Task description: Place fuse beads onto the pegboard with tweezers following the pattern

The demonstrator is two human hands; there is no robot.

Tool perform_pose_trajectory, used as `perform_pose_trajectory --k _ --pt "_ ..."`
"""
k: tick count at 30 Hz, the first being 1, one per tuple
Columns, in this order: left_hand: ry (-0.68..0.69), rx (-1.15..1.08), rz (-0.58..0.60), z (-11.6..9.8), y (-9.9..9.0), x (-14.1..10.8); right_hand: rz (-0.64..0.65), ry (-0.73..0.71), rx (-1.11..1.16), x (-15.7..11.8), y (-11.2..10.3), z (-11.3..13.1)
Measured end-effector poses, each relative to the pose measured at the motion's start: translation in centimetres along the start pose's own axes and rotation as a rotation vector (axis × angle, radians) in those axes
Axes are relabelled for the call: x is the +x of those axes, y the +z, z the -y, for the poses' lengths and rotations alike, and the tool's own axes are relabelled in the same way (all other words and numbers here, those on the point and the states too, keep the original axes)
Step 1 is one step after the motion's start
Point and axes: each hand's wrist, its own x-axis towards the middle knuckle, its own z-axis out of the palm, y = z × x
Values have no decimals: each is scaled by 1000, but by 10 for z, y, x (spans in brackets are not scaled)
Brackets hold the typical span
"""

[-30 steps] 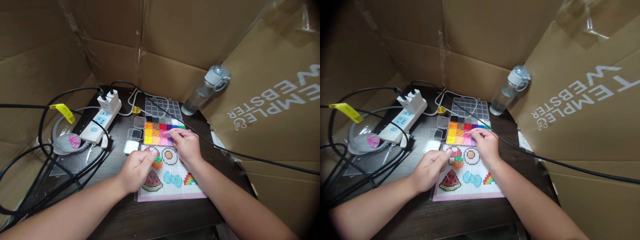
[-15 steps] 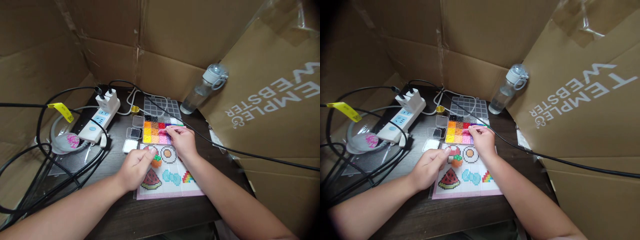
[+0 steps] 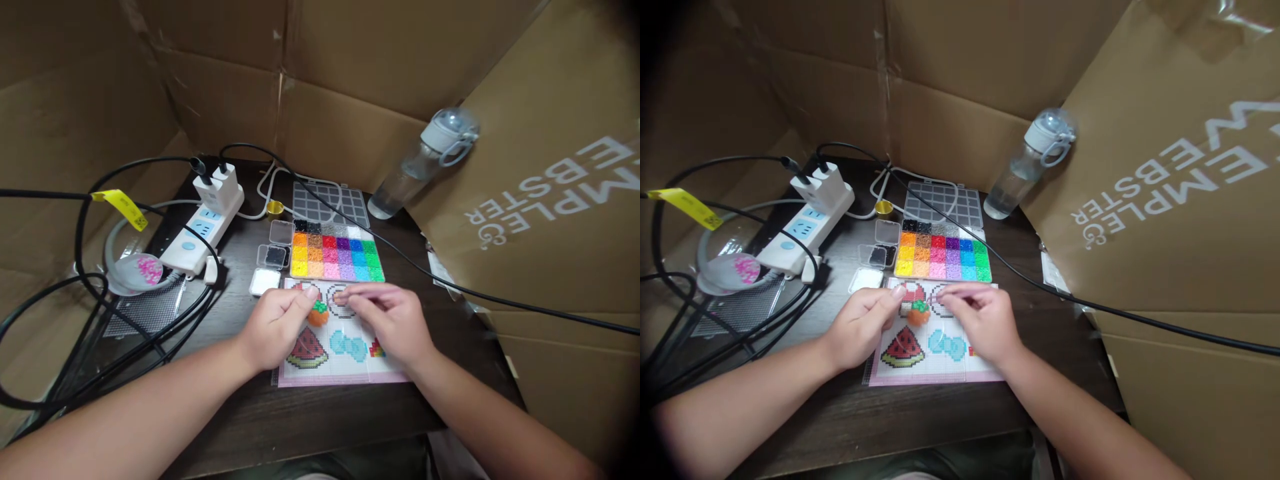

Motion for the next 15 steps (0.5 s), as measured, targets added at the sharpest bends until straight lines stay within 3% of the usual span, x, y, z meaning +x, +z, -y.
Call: perform_pose_trajectory --k 4,15 --pt "16 -11 5 1 0 0 17 -38 69 -21 1 2" --pt "12 2 -3 2 -1 0 88 19 99 -21 5 -8"
